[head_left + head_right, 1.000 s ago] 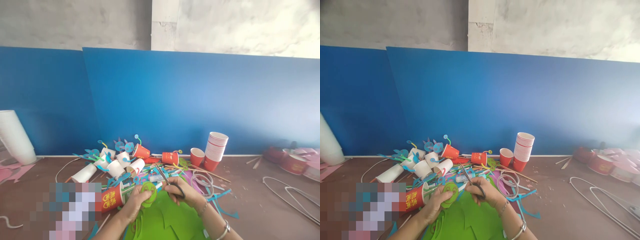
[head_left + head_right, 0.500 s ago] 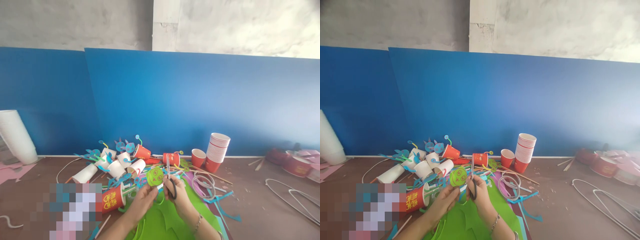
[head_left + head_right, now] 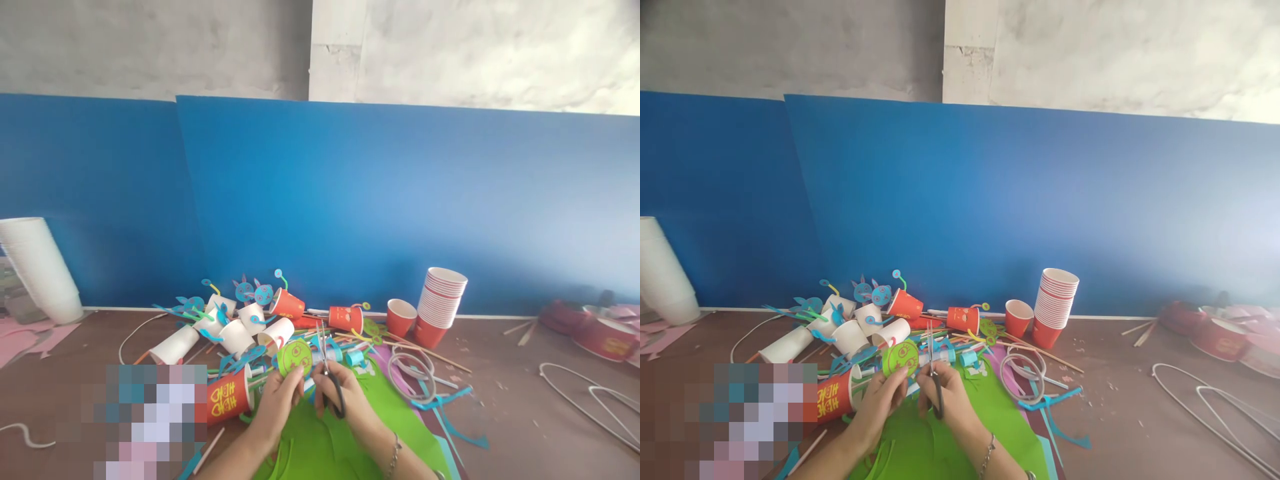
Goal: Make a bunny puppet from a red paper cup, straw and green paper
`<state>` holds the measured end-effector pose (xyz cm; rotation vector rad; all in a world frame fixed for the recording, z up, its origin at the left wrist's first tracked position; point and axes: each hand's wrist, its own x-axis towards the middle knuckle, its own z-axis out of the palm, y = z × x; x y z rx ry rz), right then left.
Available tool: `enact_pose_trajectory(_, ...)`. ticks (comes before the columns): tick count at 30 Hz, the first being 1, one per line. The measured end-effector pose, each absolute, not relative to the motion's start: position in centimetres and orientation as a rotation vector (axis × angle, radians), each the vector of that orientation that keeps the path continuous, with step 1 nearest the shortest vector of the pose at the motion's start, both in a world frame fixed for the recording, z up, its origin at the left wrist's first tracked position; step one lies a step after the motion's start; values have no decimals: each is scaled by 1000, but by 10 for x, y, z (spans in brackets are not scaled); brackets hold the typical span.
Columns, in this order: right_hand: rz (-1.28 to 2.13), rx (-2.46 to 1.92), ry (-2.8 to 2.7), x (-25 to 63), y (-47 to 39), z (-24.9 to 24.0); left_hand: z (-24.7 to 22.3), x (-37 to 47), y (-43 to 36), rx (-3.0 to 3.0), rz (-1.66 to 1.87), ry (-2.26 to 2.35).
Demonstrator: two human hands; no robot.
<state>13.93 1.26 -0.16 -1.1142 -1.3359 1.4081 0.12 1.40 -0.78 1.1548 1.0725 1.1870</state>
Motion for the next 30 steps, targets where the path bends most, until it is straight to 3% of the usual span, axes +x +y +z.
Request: enact_pose_trajectory(30,1498,-1103,-1392,135,10,-3,-8,-1,15,1174,1172,1022)
